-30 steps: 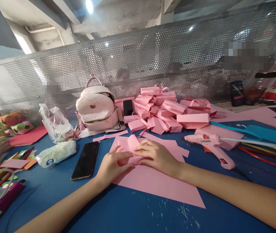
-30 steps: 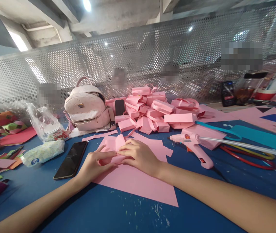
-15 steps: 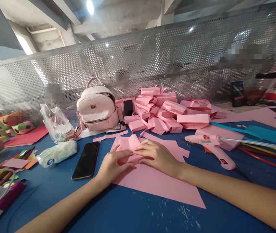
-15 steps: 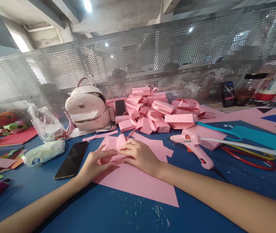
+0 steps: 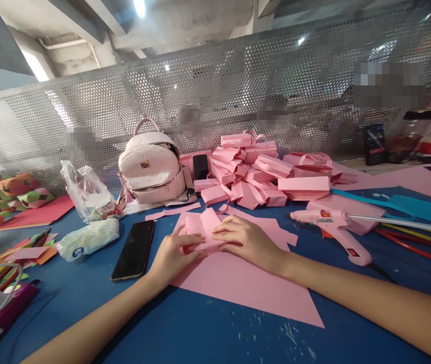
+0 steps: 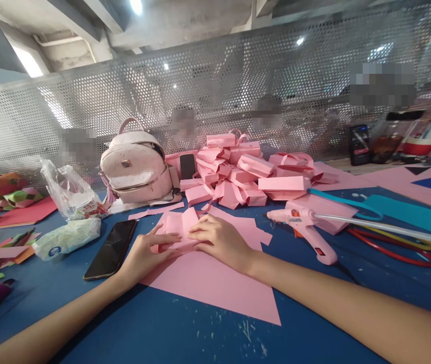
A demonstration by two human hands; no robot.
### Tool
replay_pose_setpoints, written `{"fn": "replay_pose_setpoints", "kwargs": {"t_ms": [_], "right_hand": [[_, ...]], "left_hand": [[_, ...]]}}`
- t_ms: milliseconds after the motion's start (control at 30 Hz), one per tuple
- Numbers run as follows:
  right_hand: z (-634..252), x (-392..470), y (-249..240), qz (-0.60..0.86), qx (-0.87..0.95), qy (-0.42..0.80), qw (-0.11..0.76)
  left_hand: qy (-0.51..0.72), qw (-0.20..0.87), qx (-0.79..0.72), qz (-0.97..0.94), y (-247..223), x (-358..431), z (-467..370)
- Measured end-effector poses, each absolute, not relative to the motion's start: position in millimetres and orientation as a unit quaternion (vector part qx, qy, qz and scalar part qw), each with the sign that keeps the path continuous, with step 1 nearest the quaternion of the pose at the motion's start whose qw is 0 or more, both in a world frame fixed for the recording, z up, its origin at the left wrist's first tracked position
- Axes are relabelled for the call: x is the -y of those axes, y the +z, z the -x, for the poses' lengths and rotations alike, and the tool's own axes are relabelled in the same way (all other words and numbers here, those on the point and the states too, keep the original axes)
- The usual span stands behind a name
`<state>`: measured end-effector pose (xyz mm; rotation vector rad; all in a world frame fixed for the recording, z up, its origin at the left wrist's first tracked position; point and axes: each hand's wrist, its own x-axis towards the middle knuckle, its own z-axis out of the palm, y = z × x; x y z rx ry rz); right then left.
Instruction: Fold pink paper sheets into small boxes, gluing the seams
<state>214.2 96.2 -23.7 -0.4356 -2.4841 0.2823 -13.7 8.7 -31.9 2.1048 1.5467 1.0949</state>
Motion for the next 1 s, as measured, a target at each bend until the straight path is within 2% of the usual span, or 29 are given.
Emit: {"fn": "replay_pose_setpoints", "kwargs": {"t_ms": [533,1000], "right_hand": [[-209.6,-90.9,-22.8,0.163,0.931,0.096,0.311],[-216.2,-100.1,-22.5,0.157,0.925,0.147,0.313]], "left_hand": [[0.393,0.136,-0.540,-0.732,-31.2,-7.8,10.0],[0.410,0.133,-0.582,-0.689,-24.7,-6.6,9.6]]}}
